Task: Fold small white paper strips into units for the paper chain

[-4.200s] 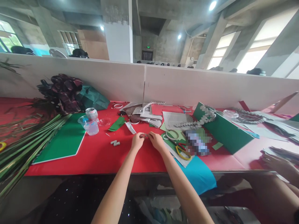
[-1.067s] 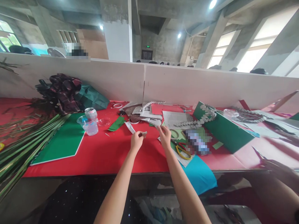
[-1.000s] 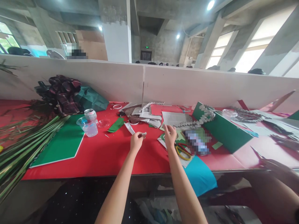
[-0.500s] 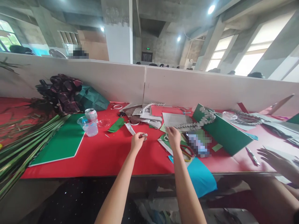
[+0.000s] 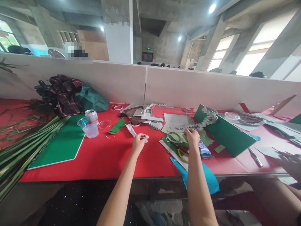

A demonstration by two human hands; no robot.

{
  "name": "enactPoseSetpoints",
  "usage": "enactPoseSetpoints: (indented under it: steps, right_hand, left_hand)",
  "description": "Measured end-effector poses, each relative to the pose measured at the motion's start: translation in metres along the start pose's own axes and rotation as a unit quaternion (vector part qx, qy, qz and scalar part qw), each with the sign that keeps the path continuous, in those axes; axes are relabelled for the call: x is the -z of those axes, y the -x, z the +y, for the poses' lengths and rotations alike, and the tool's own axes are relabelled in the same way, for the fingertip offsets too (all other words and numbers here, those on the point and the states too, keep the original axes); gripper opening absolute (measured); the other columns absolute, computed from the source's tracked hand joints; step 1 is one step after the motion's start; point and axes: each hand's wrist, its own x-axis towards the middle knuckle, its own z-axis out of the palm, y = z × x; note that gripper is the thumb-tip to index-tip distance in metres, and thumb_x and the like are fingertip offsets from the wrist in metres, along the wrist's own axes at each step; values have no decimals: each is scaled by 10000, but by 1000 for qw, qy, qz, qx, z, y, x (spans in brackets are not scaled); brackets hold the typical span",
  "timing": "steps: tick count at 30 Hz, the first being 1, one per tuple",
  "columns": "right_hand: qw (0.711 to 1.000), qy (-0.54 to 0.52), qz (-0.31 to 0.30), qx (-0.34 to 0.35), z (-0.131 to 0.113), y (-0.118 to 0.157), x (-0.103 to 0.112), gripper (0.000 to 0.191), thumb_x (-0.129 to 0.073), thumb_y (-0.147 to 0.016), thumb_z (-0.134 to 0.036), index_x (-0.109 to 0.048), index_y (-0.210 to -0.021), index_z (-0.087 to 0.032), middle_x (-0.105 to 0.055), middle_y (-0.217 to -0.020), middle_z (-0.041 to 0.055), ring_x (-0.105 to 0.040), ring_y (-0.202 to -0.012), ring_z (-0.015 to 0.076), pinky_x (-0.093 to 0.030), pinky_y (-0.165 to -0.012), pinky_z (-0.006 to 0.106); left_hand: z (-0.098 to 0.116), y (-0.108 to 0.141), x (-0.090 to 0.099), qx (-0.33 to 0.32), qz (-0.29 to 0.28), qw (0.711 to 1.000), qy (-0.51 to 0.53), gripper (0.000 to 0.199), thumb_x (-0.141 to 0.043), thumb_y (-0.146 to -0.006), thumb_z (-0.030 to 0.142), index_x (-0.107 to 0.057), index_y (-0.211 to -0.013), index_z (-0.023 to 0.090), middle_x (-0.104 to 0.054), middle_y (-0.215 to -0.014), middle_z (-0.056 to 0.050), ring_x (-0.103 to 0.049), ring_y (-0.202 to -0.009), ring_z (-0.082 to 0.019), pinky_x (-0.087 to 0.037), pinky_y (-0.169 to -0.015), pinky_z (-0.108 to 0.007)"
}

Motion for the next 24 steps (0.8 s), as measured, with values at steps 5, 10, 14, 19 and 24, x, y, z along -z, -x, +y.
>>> enactPoseSetpoints:
  steps: [5, 10, 14, 19, 24]
  right_hand:
    - [1000, -24, -4, 9, 10, 19, 15, 424, -464, -738, -506, -685, -731, -145, -681, -719, 105, -561, -658, 231, -349, -584, 289]
    - [992, -11, -57, 108, -33, 57, -13, 433, -419, -797, -521, -676, -761, -174, -676, -765, 70, -557, -723, 205, -361, -696, 292]
    - [966, -57, -156, 197, -55, 79, -55, 371, -436, -827, -485, -638, -724, -192, -655, -691, 41, -552, -652, 175, -362, -639, 261]
    - [917, -171, -260, 249, -59, 99, -92, 342, -450, -853, -472, -611, -734, -194, -677, -698, 34, -590, -652, 166, -397, -635, 243]
    - [931, -140, -221, 257, -54, 98, -91, 339, -439, -866, -474, -632, -804, -203, -692, -716, 31, -597, -657, 166, -403, -670, 251]
  left_hand:
    - [0, 0, -1, -13, -1, 1000, -25, 159, -644, -708, 281, -632, -794, 148, -644, -679, -43, -637, -636, -156, -467, -557, -234]
    - [-1, 0, -1, 2, 0, 1000, -20, 172, -674, -695, 296, -637, -779, 150, -640, -650, -39, -633, -618, -162, -476, -564, -246]
    - [1, 0, -3, 37, 3, 999, 35, 195, -723, -657, 280, -637, -768, 144, -653, -686, -43, -636, -614, -165, -500, -584, -268]
    - [1, 0, -4, 81, 8, 985, 150, 270, -782, -600, 260, -625, -770, 122, -639, -629, -19, -612, -576, -141, -526, -614, -295]
    - [-3, -2, -3, 101, 7, 975, 197, 282, -789, -595, 218, -632, -801, 108, -632, -631, -11, -603, -564, -125, -543, -632, -313]
